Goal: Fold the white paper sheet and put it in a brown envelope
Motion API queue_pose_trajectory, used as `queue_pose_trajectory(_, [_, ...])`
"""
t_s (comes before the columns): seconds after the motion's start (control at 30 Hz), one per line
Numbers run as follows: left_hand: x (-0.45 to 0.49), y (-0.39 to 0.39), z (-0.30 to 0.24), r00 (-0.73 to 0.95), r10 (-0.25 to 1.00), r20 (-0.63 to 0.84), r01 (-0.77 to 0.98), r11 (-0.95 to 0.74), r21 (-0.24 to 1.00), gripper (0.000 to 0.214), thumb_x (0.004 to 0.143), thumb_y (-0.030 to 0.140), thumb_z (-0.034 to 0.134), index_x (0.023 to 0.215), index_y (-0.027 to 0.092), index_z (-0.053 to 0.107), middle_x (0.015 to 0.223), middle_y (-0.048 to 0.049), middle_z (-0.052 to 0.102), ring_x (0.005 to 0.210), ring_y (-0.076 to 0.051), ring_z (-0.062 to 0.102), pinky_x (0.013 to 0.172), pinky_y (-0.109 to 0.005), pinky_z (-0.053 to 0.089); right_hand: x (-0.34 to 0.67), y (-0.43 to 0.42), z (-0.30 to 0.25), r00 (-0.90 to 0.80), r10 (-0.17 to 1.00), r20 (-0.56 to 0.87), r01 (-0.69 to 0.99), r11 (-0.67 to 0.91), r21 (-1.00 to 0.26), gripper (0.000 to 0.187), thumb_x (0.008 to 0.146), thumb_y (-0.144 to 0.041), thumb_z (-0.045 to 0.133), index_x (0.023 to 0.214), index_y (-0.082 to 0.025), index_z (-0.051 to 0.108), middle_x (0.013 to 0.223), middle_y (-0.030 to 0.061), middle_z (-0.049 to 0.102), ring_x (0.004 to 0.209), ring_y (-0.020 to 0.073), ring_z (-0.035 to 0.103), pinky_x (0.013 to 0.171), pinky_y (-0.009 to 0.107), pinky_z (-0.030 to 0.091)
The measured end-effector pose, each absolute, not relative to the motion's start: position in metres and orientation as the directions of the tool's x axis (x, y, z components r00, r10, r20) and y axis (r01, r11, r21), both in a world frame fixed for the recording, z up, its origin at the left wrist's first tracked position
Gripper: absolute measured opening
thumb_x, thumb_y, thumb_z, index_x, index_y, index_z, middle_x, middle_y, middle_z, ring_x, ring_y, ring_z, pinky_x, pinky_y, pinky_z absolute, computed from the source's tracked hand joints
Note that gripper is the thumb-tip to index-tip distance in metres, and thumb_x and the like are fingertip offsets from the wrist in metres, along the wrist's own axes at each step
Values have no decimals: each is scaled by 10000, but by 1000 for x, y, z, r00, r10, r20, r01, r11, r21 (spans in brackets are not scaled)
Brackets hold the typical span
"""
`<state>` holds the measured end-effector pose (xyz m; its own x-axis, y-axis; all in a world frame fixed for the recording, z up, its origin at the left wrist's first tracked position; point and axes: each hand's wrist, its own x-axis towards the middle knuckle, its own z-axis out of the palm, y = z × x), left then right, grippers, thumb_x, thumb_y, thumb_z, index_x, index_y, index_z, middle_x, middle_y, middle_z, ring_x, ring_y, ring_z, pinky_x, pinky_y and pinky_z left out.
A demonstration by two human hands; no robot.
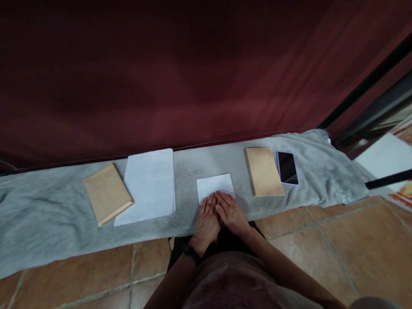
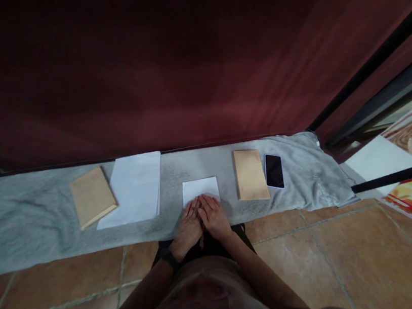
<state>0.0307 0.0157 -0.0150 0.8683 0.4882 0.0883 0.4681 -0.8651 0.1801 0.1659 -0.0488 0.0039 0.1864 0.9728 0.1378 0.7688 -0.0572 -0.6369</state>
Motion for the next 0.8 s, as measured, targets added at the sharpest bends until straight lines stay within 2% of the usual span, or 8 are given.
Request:
queue_pose_trajectory(0.13, [27, 17, -19, 884, 461, 75, 448, -882, 146, 702, 890, 184, 492, 1558, 63, 312, 1614, -221, 306, 1531, -287, 232, 1251, -510, 202, 161, -55, 7, 157, 981, 115, 801, -59, -595, 550, 1048, -360, 356, 1564, -171, 352, 1606, 107, 386, 1498, 230, 335, 1250, 462, 262])
queue_pose_trajectory(0.3, [26, 17, -9, 860, 505, 79, 480, -851, 214, 690, 924, 221, 450, 1582, 113, 274, 1603, -163, 371, 1516, -250, 289, 1261, -472, 193, 163, -59, 6, 198, 975, 101, 810, -105, -578, 559, 1050, -391, 365, 1563, -168, 357, 1607, 115, 377, 1502, 248, 326, 1250, 479, 249])
queue_pose_trajectory(0.4, [25, 15, -3, 858, 506, 84, 478, -848, 229, 676, 949, 265, 438, 1587, 122, 263, 1614, -148, 355, 1520, -246, 280, 1264, -466, 174, 165, -63, 3, 211, 973, 93, 815, -122, -566, 571, 1053, -415, 350, 1553, -140, 374, 1604, 134, 376, 1514, 261, 297, 1252, 488, 226])
queue_pose_trajectory(0.8, [21, 14, 1, 867, 494, 66, 471, -855, 216, 704, 983, 430, 491, 1561, 75, 303, 1638, -175, 285, 1543, -267, 201, 1271, -466, 146, 178, -76, -6, 190, 973, 133, 858, -99, -504, 576, 1060, -427, 352, 1555, -132, 365, 1619, 146, 338, 1516, 285, 288, 1248, 531, 208])
